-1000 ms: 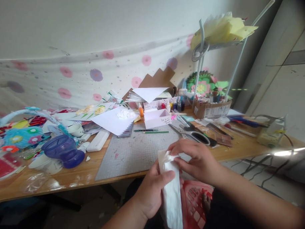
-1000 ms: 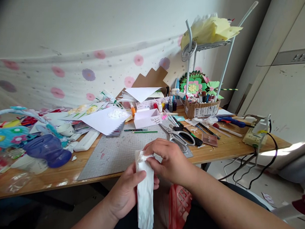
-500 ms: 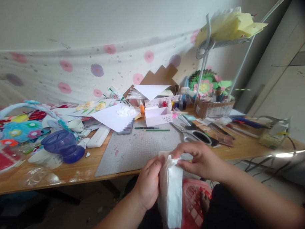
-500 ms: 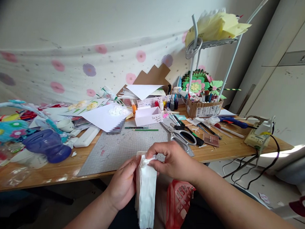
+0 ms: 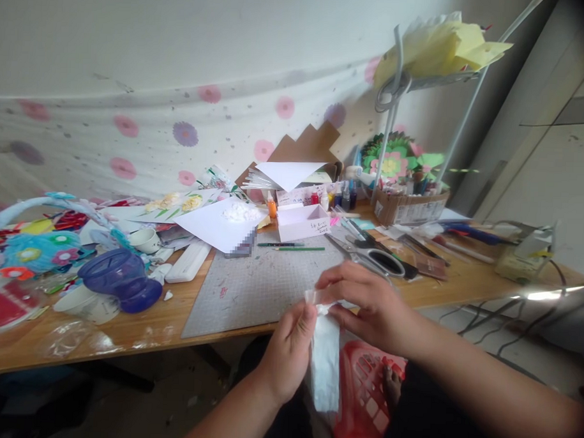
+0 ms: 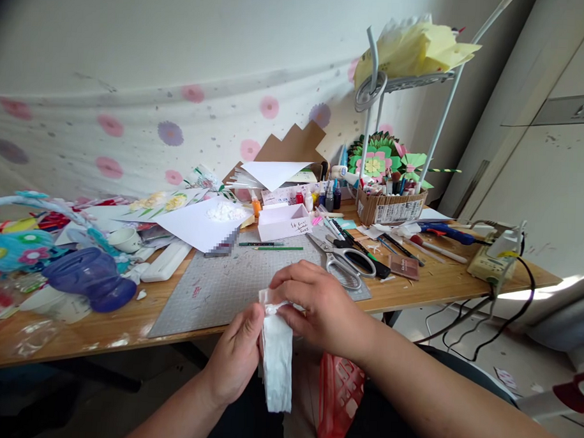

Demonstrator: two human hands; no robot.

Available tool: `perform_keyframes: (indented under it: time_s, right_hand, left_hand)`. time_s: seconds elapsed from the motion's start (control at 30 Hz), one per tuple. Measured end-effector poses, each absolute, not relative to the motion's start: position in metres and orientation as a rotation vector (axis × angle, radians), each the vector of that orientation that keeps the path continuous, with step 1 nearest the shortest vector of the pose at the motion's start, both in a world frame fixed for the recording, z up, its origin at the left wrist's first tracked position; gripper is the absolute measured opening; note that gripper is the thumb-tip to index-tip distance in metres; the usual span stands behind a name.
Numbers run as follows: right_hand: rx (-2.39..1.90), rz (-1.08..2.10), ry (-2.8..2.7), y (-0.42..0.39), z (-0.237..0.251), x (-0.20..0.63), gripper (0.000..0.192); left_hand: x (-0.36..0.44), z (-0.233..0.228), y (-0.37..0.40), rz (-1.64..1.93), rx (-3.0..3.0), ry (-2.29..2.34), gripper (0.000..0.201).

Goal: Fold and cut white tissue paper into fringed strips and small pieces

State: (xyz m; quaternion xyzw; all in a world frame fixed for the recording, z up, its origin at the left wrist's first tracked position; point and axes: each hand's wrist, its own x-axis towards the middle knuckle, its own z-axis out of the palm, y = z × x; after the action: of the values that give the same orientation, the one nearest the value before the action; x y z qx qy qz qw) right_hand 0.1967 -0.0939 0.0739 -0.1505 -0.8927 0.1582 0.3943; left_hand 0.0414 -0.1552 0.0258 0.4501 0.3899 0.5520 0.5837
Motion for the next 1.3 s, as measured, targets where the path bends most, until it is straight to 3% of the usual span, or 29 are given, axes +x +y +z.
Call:
perform_keyframes:
  time_s: [0.33,0.57,0.83,1.07,1.3]
  right_hand:
    - [-0.331,0.132,-2.25,-0.1,0.074,0.198,0.016]
    - [-0.272,0.256,-2.217,-0.097,0.074,0.195,0.015]
    - [-0.268,0.391,-2.204,-0.098,0.076,0.193,0.016]
    - [-0.357,0.61,-2.151,-0.095,0.079,0.196,0.011]
    - [-0.407,0.529,-2.149,-0.093,0.078,0.192,0.012]
  left_hand:
    - [0.042,0.03,-0.155,1.383,0.876,0.79,0.027]
    - [0.041,0.038,-0.154,1.346,0.844,0.668,0.031]
    - [0.04,0.041,-0.151,1.357,0.806,0.751,0.018]
    - [0.03,0.039,-0.143,1.335,0.912,0.966,0.03]
    - [0.026,0.045,-0.142,1.208,1.238,1.151,0.034]
